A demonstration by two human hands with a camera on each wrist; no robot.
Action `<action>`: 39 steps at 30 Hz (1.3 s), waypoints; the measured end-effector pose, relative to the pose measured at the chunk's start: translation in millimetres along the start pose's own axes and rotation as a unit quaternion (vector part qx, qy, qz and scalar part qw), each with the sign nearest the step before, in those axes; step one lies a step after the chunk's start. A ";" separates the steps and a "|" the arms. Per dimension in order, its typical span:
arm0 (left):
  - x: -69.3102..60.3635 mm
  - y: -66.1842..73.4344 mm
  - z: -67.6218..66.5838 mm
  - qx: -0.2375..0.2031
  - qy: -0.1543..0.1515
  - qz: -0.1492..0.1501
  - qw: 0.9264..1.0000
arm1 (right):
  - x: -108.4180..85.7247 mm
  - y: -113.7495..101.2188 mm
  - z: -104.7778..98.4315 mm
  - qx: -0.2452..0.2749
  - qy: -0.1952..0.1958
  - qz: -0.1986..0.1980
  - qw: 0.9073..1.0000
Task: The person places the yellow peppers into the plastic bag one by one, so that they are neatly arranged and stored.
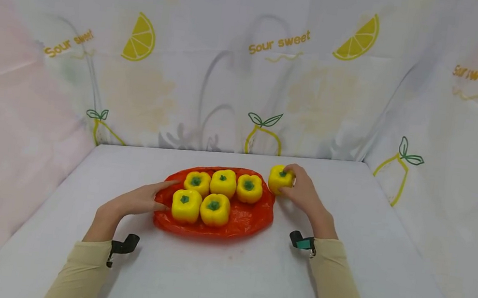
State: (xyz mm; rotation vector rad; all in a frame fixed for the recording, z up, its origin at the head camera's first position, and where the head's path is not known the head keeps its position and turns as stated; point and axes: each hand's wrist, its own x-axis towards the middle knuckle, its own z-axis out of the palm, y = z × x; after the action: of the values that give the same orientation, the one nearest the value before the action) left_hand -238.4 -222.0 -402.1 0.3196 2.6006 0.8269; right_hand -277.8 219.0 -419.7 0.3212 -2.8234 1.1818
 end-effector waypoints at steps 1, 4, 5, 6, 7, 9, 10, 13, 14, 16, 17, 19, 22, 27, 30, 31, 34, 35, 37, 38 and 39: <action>-0.1 -0.5 0.3 0.000 0.001 -0.001 1.000 | -0.5 -0.2 -1.3 -0.004 0.001 0.003 1.000; 0.2 -1.5 1.2 0.000 0.002 -0.002 1.000 | -1.6 -1.5 -5.0 -0.009 0.007 0.005 1.000; 0.2 -1.4 1.4 0.001 0.002 -0.001 1.000 | -2.2 -2.9 -6.6 -0.010 0.009 0.005 1.000; 0.1 -1.1 1.5 0.001 0.001 -0.002 1.000 | -2.6 -4.3 -7.9 -0.009 0.009 0.006 1.000; 0.1 -0.9 1.4 0.003 0.001 0.000 1.000 | -3.3 -6.6 -9.5 -0.007 0.008 0.006 1.000; 0.2 -0.4 1.2 0.002 0.001 0.001 1.000 | -4.7 -12.0 -13.1 0.000 0.005 0.009 1.000; 0.3 -0.4 1.2 0.002 0.001 0.001 1.000 | -5.7 -15.0 -15.1 0.003 0.003 0.011 1.000; 0.3 -0.5 0.7 0.002 0.002 0.006 1.000 | -9.3 -25.4 -20.7 0.007 -0.007 0.012 1.000; 0.2 -0.6 0.4 0.000 0.003 0.004 1.000 | -10.3 -28.3 -22.0 0.006 -0.010 0.011 1.000; 0.1 -1.0 0.1 0.001 0.003 0.006 1.000 | -12.9 -34.3 -24.0 0.002 -0.016 0.006 1.000; 0.2 -1.2 0.2 0.001 0.003 0.008 1.000 | -14.1 -37.3 -24.8 -0.001 -0.019 0.000 1.000; 0.6 -1.9 0.5 0.003 0.003 0.009 1.000 | -16.6 -42.8 -26.1 -0.006 -0.024 -0.011 1.000; 1.3 -3.0 1.1 0.004 0.004 0.012 1.000 | -20.9 -52.7 -28.0 -0.012 -0.034 -0.029 0.999; 1.2 -3.4 1.0 0.006 0.004 0.014 1.000 | -28.8 -69.7 -29.8 -0.022 -0.059 -0.052 0.997; 0.6 -2.9 0.8 0.005 0.004 0.014 1.000 | -32.7 -77.9 -29.7 -0.023 -0.074 -0.057 0.995; 0.6 -2.7 0.9 0.005 0.004 0.013 1.000 | -34.0 -80.1 -29.5 -0.022 -0.080 -0.057 0.995; 0.3 -1.9 1.2 0.002 0.003 0.010 1.000 | -37.2 -86.1 -27.8 -0.021 -0.097 -0.055 0.993; 0.4 -1.5 1.2 0.005 0.002 0.012 1.000 | -38.2 -87.9 -27.0 -0.022 -0.103 -0.056 0.993; 0.6 -1.0 1.4 0.003 0.002 0.010 1.000 | -39.8 -91.6 -24.7 -0.021 -0.115 -0.062 0.991; 0.7 -0.8 1.4 0.004 0.002 0.011 1.000 | -40.5 -93.4 -23.3 -0.022 -0.120 -0.064 0.990; 0.8 -0.6 1.5 0.003 0.002 0.010 1.000 | -41.1 -95.4 -21.7 -0.021 -0.126 -0.064 0.990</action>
State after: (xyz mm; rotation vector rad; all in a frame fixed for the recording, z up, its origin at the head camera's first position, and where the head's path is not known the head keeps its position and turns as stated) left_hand -238.6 -221.5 -403.9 0.3474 2.6069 0.8283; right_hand -217.6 176.0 -343.6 0.6841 -2.9776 1.1252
